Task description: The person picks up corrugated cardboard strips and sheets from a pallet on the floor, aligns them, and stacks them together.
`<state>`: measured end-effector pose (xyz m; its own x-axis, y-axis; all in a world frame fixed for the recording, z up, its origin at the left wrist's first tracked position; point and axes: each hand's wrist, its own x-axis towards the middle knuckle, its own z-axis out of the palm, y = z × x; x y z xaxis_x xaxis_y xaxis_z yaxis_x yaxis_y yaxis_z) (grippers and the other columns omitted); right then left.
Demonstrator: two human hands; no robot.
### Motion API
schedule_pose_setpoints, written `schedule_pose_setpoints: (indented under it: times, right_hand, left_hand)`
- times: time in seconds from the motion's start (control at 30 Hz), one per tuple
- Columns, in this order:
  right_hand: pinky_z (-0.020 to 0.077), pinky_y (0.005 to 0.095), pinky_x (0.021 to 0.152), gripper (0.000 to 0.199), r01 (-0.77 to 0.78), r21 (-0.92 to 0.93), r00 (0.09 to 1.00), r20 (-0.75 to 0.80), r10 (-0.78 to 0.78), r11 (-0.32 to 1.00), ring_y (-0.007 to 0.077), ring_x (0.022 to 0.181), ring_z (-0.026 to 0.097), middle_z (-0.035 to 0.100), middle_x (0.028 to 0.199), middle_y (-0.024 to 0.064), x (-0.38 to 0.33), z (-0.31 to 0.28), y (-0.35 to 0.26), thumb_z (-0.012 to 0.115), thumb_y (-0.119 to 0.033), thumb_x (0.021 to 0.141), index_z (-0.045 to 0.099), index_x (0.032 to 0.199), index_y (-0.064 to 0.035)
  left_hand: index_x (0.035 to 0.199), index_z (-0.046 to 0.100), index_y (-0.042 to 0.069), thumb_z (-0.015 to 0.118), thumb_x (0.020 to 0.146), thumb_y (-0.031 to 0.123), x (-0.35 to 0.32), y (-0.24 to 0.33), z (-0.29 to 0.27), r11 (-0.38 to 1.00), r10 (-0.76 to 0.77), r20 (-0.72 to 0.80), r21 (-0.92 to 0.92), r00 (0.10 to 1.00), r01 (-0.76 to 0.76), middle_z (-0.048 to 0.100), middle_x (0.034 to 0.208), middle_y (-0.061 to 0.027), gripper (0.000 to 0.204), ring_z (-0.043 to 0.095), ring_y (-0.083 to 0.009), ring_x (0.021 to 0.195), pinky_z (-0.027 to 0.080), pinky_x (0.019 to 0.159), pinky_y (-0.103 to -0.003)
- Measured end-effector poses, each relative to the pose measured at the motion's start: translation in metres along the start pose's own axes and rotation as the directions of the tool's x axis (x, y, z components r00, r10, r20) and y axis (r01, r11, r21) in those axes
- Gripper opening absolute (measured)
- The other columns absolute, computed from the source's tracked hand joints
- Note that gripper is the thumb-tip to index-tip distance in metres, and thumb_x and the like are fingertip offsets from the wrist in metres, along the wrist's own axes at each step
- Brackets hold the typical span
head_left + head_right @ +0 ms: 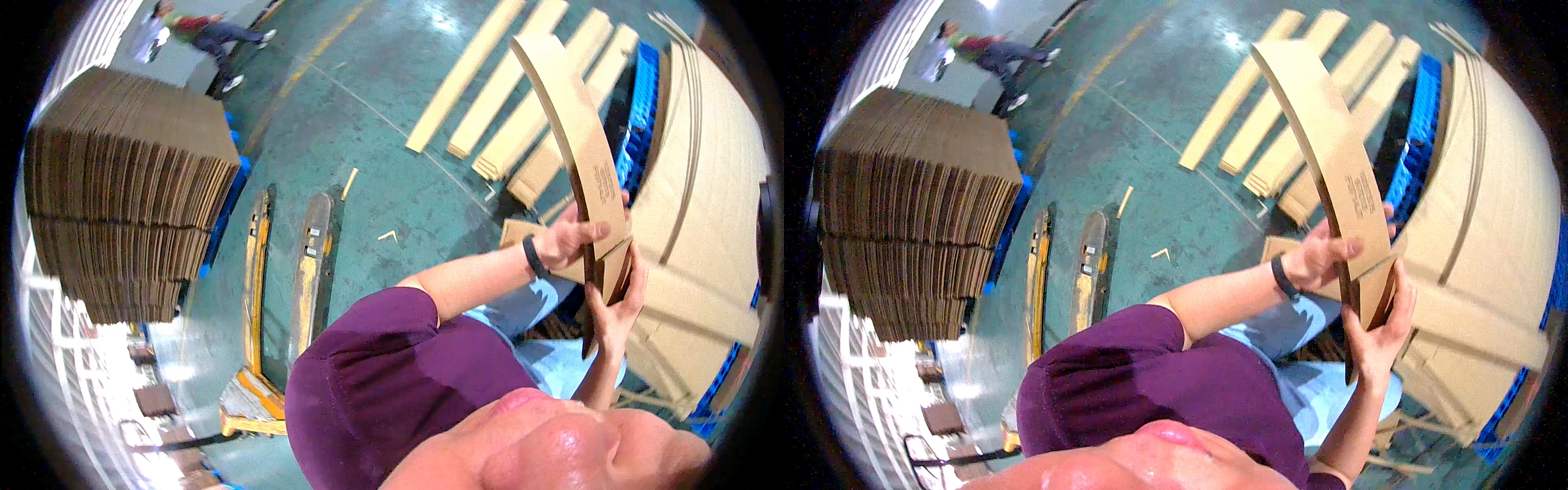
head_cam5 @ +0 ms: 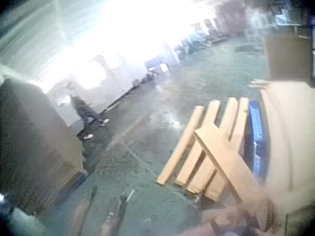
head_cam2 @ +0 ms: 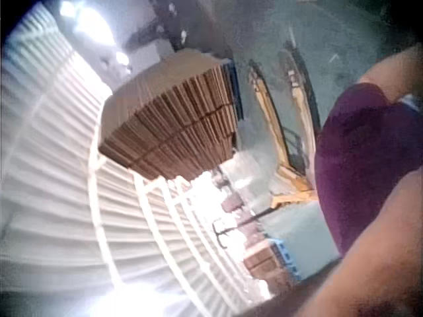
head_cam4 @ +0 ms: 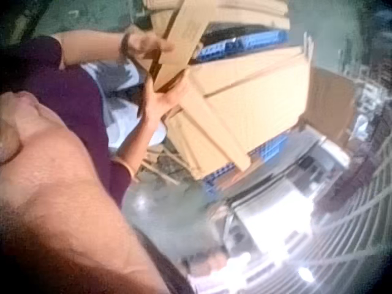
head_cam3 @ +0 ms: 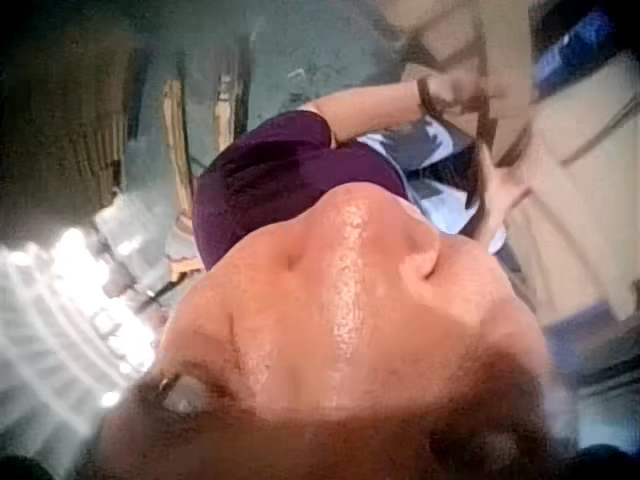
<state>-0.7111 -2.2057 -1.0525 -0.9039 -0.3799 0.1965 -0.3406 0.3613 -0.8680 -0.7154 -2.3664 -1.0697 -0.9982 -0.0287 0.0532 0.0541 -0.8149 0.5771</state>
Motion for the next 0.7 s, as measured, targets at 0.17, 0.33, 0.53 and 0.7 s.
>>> schedule_pose_setpoints:
  times: [0.17, 0.33, 0.53, 0.7]
  right_hand:
    - [0.0393, 0.0382, 0.095, 0.073, 0.108, 0.030, 0.992, 0.066, -0.110, 0.994, 0.0291, 0.109, 0.050, 0.051, 0.115, 0.0139, 0.010, 0.006, -0.018, 0.069, -0.007, 0.059, 0.045, 0.128, -0.0037]
    - [0.0403, 0.0379, 0.094, 0.069, 0.138, -0.011, 0.990, 0.041, -0.138, 0.990, 0.0305, 0.107, 0.052, 0.053, 0.112, 0.0160, 0.019, 0.013, -0.014, 0.069, -0.007, 0.058, 0.048, 0.124, -0.0008]
    - [0.0444, 0.0368, 0.089, 0.071, 0.148, 0.012, 0.988, -0.043, -0.147, 0.989, 0.0289, 0.102, 0.055, 0.054, 0.107, 0.0150, 0.018, 0.015, -0.011, 0.072, -0.008, 0.056, 0.050, 0.123, -0.0032]
    - [0.0418, 0.0383, 0.093, 0.078, 0.149, 0.040, 0.988, 0.025, -0.151, 0.988, 0.0304, 0.108, 0.052, 0.052, 0.113, 0.0158, 0.026, 0.009, -0.012, 0.078, -0.016, 0.056, 0.047, 0.126, -0.0030]
  left_hand:
    - [0.134, 0.032, 0.009, 0.075, 0.073, 0.041, -0.012, 0.008, -0.001, 0.997, 0.049, -0.026, 0.060, 0.998, -0.047, 0.044, 0.124, -0.0058, 0.081, 0.044, -0.0180, 0.117, 0.039, 0.100, -0.035]
    - [0.136, 0.031, 0.006, 0.069, 0.075, 0.050, -0.005, -0.008, -0.017, 0.984, 0.125, 0.080, 0.116, 0.989, -0.134, 0.040, 0.132, -0.0061, 0.085, 0.043, -0.0176, 0.120, 0.037, 0.100, -0.036]
    - [0.137, 0.028, 0.007, 0.062, 0.077, 0.058, -0.011, -0.016, -0.008, 0.957, 0.049, 0.152, 0.276, 0.987, -0.090, 0.036, 0.134, -0.0052, 0.085, 0.041, -0.0171, 0.122, 0.037, 0.101, -0.036]
    - [0.131, 0.037, 0.005, 0.060, 0.076, 0.063, 0.000, -0.005, 0.002, 0.951, 0.085, 0.049, 0.295, 0.995, -0.096, 0.048, 0.124, -0.0075, 0.083, 0.046, -0.0188, 0.116, 0.039, 0.099, -0.035]
